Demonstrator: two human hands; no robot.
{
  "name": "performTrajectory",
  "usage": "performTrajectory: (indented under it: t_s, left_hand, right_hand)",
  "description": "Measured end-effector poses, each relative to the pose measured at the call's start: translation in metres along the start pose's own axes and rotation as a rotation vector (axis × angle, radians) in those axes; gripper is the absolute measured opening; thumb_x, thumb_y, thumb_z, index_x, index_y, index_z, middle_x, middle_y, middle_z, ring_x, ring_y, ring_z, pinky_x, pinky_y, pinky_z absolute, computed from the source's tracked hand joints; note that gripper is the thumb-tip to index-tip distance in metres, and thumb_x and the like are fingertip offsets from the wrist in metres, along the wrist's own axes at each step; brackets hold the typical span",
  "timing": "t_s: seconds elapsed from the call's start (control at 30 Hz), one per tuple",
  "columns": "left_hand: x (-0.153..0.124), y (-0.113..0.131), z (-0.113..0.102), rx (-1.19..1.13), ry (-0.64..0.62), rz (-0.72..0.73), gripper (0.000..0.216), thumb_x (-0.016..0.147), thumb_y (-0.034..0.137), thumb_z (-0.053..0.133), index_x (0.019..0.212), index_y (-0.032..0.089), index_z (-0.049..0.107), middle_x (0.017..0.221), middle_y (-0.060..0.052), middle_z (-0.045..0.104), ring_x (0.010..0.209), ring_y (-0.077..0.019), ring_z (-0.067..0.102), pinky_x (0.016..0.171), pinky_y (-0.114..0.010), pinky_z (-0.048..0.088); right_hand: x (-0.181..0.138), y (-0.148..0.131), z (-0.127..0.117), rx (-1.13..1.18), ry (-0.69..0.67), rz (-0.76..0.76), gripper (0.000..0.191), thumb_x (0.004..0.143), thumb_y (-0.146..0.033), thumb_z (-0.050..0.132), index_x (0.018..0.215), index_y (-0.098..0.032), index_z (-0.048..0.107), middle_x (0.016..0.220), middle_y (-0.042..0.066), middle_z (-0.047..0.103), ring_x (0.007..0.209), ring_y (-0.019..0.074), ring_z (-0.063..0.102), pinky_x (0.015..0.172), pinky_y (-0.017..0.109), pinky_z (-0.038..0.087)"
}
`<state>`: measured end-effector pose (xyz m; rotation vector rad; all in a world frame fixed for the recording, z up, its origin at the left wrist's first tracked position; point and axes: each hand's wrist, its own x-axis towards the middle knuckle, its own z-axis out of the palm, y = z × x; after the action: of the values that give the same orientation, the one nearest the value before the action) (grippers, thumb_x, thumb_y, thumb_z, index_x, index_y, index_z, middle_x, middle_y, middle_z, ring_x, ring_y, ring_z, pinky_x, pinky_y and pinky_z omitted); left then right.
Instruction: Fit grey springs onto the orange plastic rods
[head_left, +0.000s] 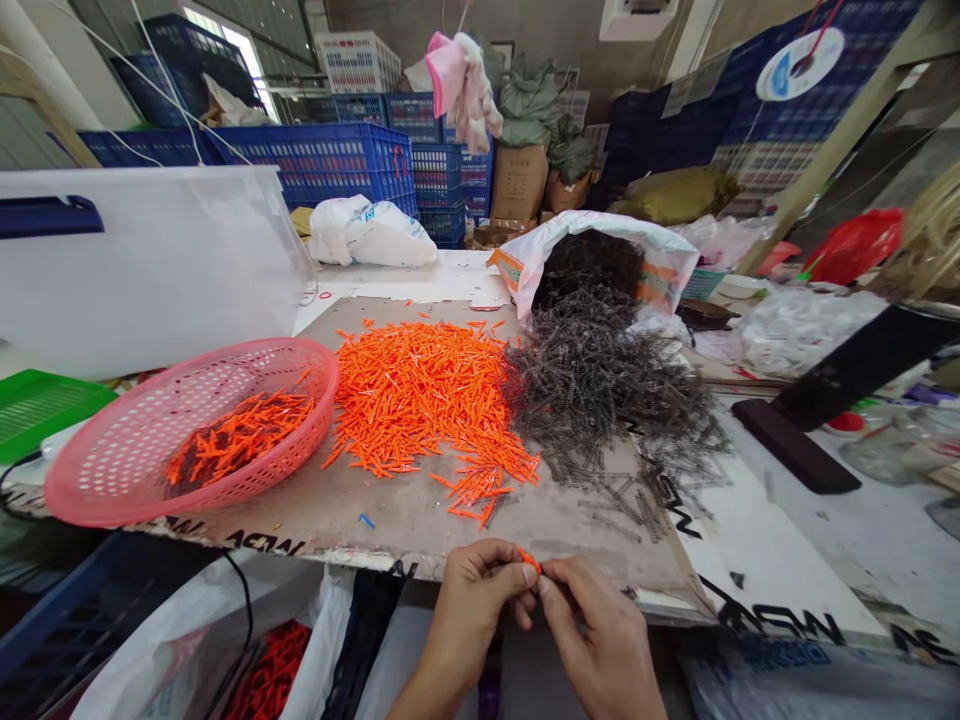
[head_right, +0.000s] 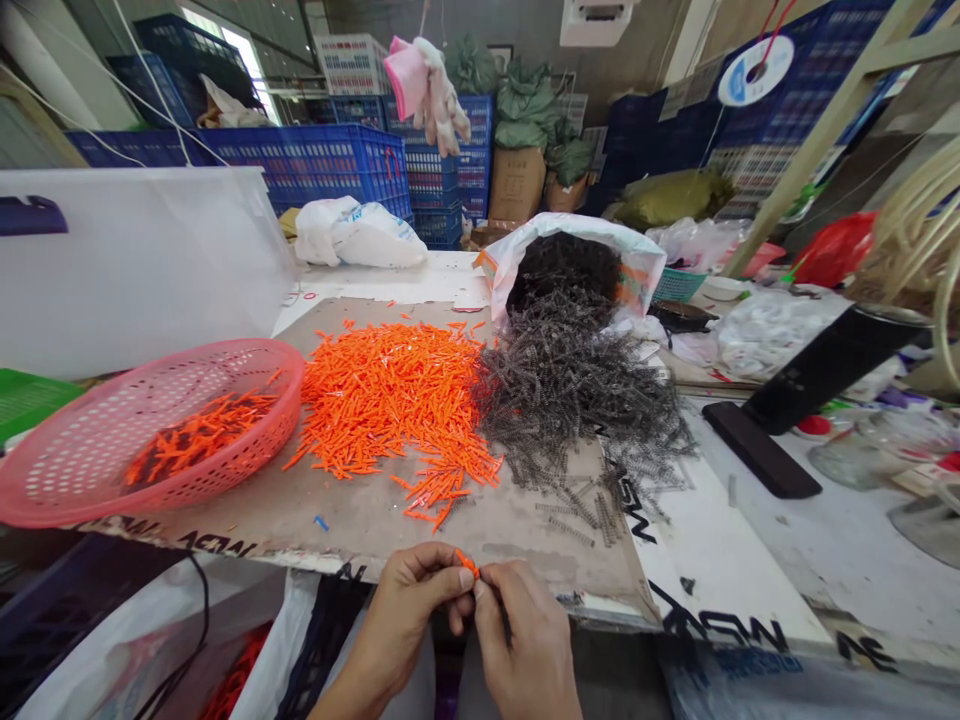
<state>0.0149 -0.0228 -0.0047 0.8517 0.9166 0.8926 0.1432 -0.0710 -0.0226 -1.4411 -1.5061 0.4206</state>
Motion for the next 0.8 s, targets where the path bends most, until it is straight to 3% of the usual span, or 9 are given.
performTrajectory:
  t_s: [0.17,0.27,0.33,0.4,0.43,0.5,0.67,0.73,0.8]
  left_hand:
    - [-0.001,-0.003,0.000,-0.062,0.033,-0.056,0.012,0.063,0.022,0.072,0.059,0.012,0.068,0.045,0.001,0.057,0.037,-0.0068,0.044,0.035,-0.016,0.034]
    - [-0.003,0.000,-0.003,-0.163,0.056,-0.081,0.009,0.062,0.018,0.070,0.056,0.013,0.065,0.045,0.002,0.054,0.038,-0.0064,0.044,0.035,-0.016,0.032]
    - [-0.005,0.006,-0.011,-0.249,0.072,-0.096,0.007,0.062,0.017,0.067,0.058,0.014,0.063,0.055,-0.001,0.061,0.049,-0.0108,0.055,0.046,-0.019,0.044]
    - [-0.007,0.014,-0.024,-0.285,0.129,-0.081,0.007,0.063,0.017,0.067,0.060,0.015,0.061,0.070,-0.003,0.069,0.066,-0.0174,0.065,0.065,-0.030,0.054]
    - [-0.007,0.018,-0.031,-0.272,0.169,-0.051,0.007,0.065,0.017,0.067,0.062,0.016,0.060,0.073,-0.003,0.069,0.069,-0.0186,0.066,0.071,-0.033,0.055]
    - [-0.004,0.025,-0.044,-0.218,0.245,0.041,0.006,0.067,0.017,0.065,0.067,0.017,0.059,0.071,0.000,0.067,0.063,-0.0156,0.064,0.070,-0.032,0.053]
    - [0.014,0.028,-0.058,0.108,0.354,0.123,0.019,0.072,0.026,0.061,0.089,0.018,0.065,0.057,0.005,0.057,0.044,-0.0095,0.041,0.042,-0.019,0.027]
    - [0.021,0.028,-0.060,0.419,0.379,0.204,0.023,0.072,0.031,0.065,0.090,0.017,0.069,0.051,0.005,0.052,0.045,-0.0120,0.042,0.044,-0.021,0.026]
    - [0.026,0.028,-0.063,0.765,0.374,0.348,0.020,0.071,0.027,0.068,0.089,0.020,0.074,0.058,0.001,0.059,0.057,-0.0176,0.053,0.055,-0.025,0.035]
  right_hand:
    - [-0.002,0.003,0.008,0.217,-0.171,0.294,0.042,0.094,-0.047,0.045,0.069,-0.020,0.064,0.055,-0.001,0.057,0.051,0.0144,0.054,0.048,0.022,0.041]
    - [-0.003,0.008,0.007,0.252,-0.234,0.280,0.041,0.095,-0.048,0.043,0.082,-0.020,0.070,0.062,0.001,0.063,0.054,0.0150,0.058,0.050,0.023,0.045]
    - [0.001,0.021,-0.003,0.109,-0.166,0.164,0.035,0.094,-0.046,0.047,0.097,-0.021,0.071,0.081,0.004,0.070,0.071,0.0190,0.065,0.065,0.027,0.052]
    - [0.010,0.043,-0.022,-0.215,0.023,0.019,0.036,0.092,-0.049,0.051,0.104,-0.021,0.069,0.100,0.010,0.071,0.091,0.0256,0.064,0.080,0.037,0.051]
    - [0.016,0.056,-0.032,-0.388,0.157,-0.011,0.039,0.093,-0.050,0.046,0.099,-0.020,0.070,0.100,0.013,0.069,0.094,0.0292,0.061,0.084,0.044,0.048]
    - [0.028,0.081,-0.049,-0.622,0.187,-0.055,0.043,0.095,-0.051,0.040,0.090,-0.019,0.069,0.091,0.014,0.068,0.086,0.0305,0.057,0.081,0.049,0.046]
    - [0.035,0.099,-0.049,-0.647,0.090,-0.200,0.030,0.097,-0.037,0.042,0.083,-0.021,0.064,0.085,0.010,0.065,0.084,0.0271,0.055,0.079,0.043,0.045]
    - [0.030,0.088,-0.037,-0.579,0.056,-0.221,0.024,0.097,-0.033,0.043,0.085,-0.021,0.061,0.087,0.009,0.064,0.084,0.0253,0.056,0.078,0.040,0.045]
    - [0.027,0.076,-0.024,-0.504,-0.028,-0.226,0.022,0.097,-0.029,0.042,0.088,-0.021,0.060,0.087,0.008,0.063,0.083,0.0236,0.057,0.075,0.037,0.046]
